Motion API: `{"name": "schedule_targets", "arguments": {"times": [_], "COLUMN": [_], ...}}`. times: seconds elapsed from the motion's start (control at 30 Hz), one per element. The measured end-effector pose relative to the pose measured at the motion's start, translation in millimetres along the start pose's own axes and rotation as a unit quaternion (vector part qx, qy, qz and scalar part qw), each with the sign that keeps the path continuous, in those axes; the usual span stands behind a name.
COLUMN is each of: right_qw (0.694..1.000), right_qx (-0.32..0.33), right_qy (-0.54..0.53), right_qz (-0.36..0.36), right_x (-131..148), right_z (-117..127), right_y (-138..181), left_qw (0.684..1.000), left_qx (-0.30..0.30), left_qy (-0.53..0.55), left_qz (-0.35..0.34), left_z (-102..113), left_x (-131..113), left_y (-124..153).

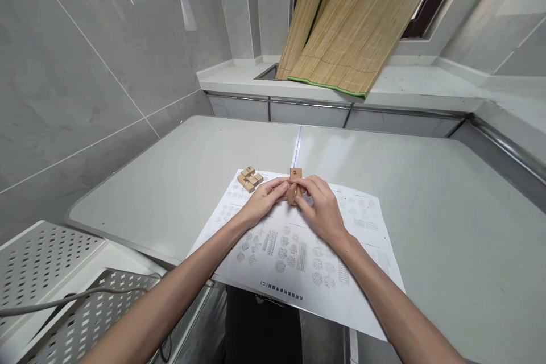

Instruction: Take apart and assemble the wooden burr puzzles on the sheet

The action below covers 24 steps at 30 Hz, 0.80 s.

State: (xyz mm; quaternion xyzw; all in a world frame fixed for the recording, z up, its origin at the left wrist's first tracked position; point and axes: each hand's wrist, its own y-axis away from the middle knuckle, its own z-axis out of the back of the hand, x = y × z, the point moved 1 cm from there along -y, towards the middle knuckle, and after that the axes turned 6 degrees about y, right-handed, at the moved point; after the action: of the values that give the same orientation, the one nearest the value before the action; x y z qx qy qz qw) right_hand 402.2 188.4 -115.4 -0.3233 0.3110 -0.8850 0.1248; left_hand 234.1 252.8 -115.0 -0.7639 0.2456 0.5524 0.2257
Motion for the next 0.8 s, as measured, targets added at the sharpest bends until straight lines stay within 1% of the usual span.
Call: {"name": "schedule_targets", "arguments": {"times": [0.1, 0.23, 0.47, 0.67, 0.8], "right_qw": [1.000, 0.999, 0.998, 0.999, 0.999], "right_qx": [0.008, 0.021, 0.025, 0.015, 0.011], "right_qy": [-0.004, -0.014, -0.040, -0.042, -0.025], "right_qz": [-0.010, -0.023, -0.035, -0.026, -0.023], "right_x": [1.2, 1.7, 2.1, -0.1, -2.2], "right_z": [1.0, 2.2, 2.7, 0.9, -0.4], "right_y": [0.8, 2.7, 3.6, 5.3, 6.2], "left_qw": [1.000, 1.000, 0.999, 0.997, 0.993], "left_qx": [0.001, -0.015, -0.034, -0.052, -0.057], "left_qy": [-0.004, 0.009, 0.013, -0.059, -0.099], "left_qz": [-0.003, 0.020, 0.041, 0.013, -0.004], "left_z": [2.9, 6.2, 6.1, 6.2, 5.7], "left_x": [5.0, 10.3, 8.9, 7.8, 5.7], "left_y": [-1.3, -1.7, 0.5, 1.7, 1.6]}}
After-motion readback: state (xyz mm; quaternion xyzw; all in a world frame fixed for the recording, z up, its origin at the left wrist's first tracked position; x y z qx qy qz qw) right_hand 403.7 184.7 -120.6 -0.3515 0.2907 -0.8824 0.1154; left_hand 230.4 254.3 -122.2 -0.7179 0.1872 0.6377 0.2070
